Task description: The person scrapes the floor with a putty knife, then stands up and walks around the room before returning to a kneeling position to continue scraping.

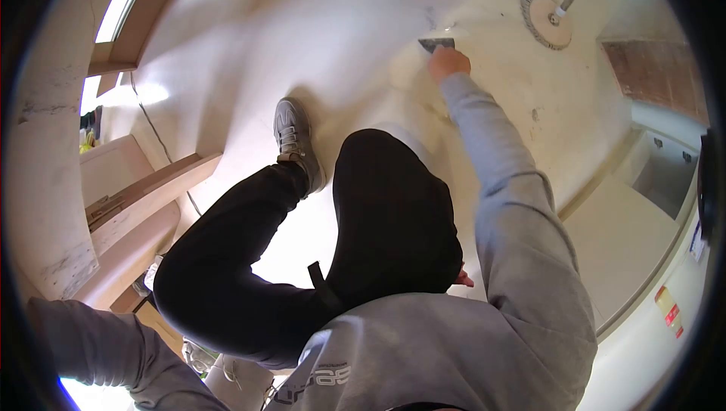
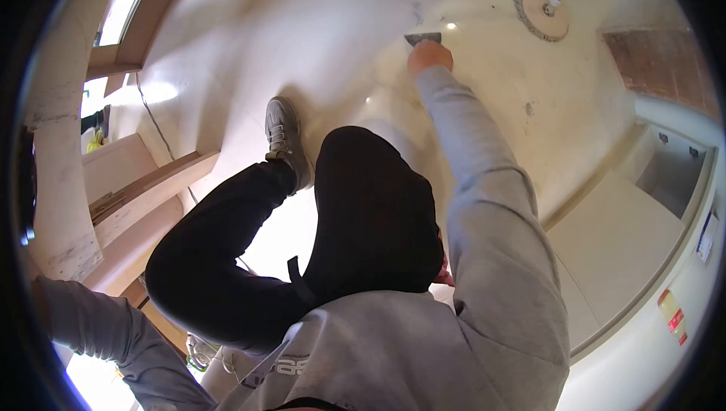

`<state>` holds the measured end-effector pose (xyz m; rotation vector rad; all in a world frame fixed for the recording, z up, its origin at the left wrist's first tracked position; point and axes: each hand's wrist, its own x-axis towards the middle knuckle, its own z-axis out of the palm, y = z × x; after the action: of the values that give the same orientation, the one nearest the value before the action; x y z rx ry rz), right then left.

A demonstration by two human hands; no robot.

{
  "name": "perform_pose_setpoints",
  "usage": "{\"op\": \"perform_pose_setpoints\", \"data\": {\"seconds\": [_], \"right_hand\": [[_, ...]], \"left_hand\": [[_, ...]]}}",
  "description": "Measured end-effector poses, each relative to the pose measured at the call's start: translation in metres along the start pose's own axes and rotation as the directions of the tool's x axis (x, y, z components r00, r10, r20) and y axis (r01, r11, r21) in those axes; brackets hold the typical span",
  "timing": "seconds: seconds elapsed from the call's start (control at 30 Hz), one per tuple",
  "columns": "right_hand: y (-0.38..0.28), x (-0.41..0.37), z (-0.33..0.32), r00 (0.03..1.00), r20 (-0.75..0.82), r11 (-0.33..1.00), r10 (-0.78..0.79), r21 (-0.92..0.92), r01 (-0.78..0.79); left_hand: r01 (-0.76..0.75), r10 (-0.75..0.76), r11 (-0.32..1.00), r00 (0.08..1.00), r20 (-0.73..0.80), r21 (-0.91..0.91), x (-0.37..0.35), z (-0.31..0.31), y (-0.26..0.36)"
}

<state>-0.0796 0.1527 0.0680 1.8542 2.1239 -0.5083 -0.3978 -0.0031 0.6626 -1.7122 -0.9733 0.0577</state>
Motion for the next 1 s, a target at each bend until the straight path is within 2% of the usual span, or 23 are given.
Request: {"op": "perform_pose_setpoints", "data": {"seconds": [0.07,0.13,0.17,0.23,0.37,0.43,0.47,0.53,0.57,0.63,0.67,0.7,0.77,0.8,0.83,0.9,0.93,0.97,1.0], "right_hand": [[-0.005,-0.006,0.001,0.999,-0.026,0.999,-0.034,-0.038,0.033],[-0.011,-0.013,-0.012,0.990,-0.038,0.918,-0.138,-0.380,0.114],[-0.008,-0.003,0.002,0.990,-0.033,0.916,-0.140,-0.383,0.117],[0.000,0.023,0.030,0.888,-0.282,0.924,-0.364,-0.229,0.307],[0.004,0.034,0.039,0.947,-0.151,0.952,-0.283,-0.165,0.258],[0.013,0.039,0.042,0.927,-0.102,0.931,-0.360,-0.102,0.350],[0.016,0.049,0.040,0.926,-0.099,0.928,-0.366,-0.109,0.355],[0.022,0.067,0.036,0.916,-0.116,0.921,-0.385,0.023,0.390],[0.025,0.068,0.043,0.922,-0.105,0.925,-0.373,0.027,0.378],[0.027,0.078,0.059,0.973,-0.130,0.954,-0.190,0.210,0.215],[0.034,0.065,0.070,0.784,-0.416,0.870,-0.461,-0.040,0.491],[0.029,0.070,0.059,0.779,-0.416,0.867,-0.469,-0.048,0.496],[0.019,0.067,0.037,0.951,-0.136,0.952,-0.277,0.093,0.290],[0.018,0.078,0.038,0.970,-0.083,0.951,-0.230,0.192,0.242],[0.018,0.074,0.044,0.970,-0.090,0.951,-0.228,0.192,0.241],[0.012,0.065,0.047,0.947,-0.176,0.962,-0.269,0.009,0.274],[0.008,0.049,0.047,0.942,-0.253,0.973,-0.220,0.015,0.232],[0.005,0.044,0.040,0.939,-0.265,0.972,-0.217,0.026,0.232],[0.008,0.049,0.037,0.961,-0.156,0.970,-0.230,0.047,0.240]], "left_hand": [[0.032,-0.032,0.999,0.999,0.008,-0.005,-0.002,-0.002,0.003],[0.053,-0.053,0.999,0.999,0.003,-0.006,-0.004,0.001,0.001],[0.056,-0.056,0.998,0.998,0.008,-0.002,-0.006,0.003,-0.001],[0.061,-0.061,0.998,0.998,0.009,0.000,-0.008,0.004,-0.002],[0.088,-0.088,0.996,0.996,0.025,-0.011,-0.015,0.015,-0.004],[0.095,-0.095,0.995,0.995,0.022,-0.011,-0.018,0.018,-0.005],[0.100,-0.099,0.995,0.995,0.026,-0.008,-0.020,0.019,-0.004],[0.113,-0.112,0.993,0.993,0.034,-0.017,-0.020,0.026,-0.002],[0.108,-0.107,0.994,0.994,0.036,-0.024,-0.018,0.030,-0.002],[0.112,-0.111,0.994,0.993,0.027,-0.017,-0.019,0.032,-0.003],[0.112,-0.112,0.994,0.994,0.018,-0.008,-0.022,0.031,-0.003],[0.117,-0.117,0.993,0.993,0.017,-0.001,-0.025,0.031,-0.005],[0.120,-0.120,0.993,0.993,0.025,-0.001,-0.026,0.035,-0.004],[0.119,-0.119,0.993,0.993,0.020,0.001,-0.024,0.036,-0.003],[0.120,-0.120,0.993,0.993,0.010,0.015,-0.025,0.035,-0.004],[0.118,-0.116,0.991,0.993,-0.032,0.062,-0.024,0.024,-0.007],[0.108,-0.102,0.988,0.993,-0.052,0.112,-0.023,0.021,-0.007],[0.095,-0.079,0.973,0.994,-0.081,0.212,-0.021,0.019,-0.006],[0.098,-0.055,0.931,0.990,-0.130,0.353,-0.015,0.013,-0.002]]}}
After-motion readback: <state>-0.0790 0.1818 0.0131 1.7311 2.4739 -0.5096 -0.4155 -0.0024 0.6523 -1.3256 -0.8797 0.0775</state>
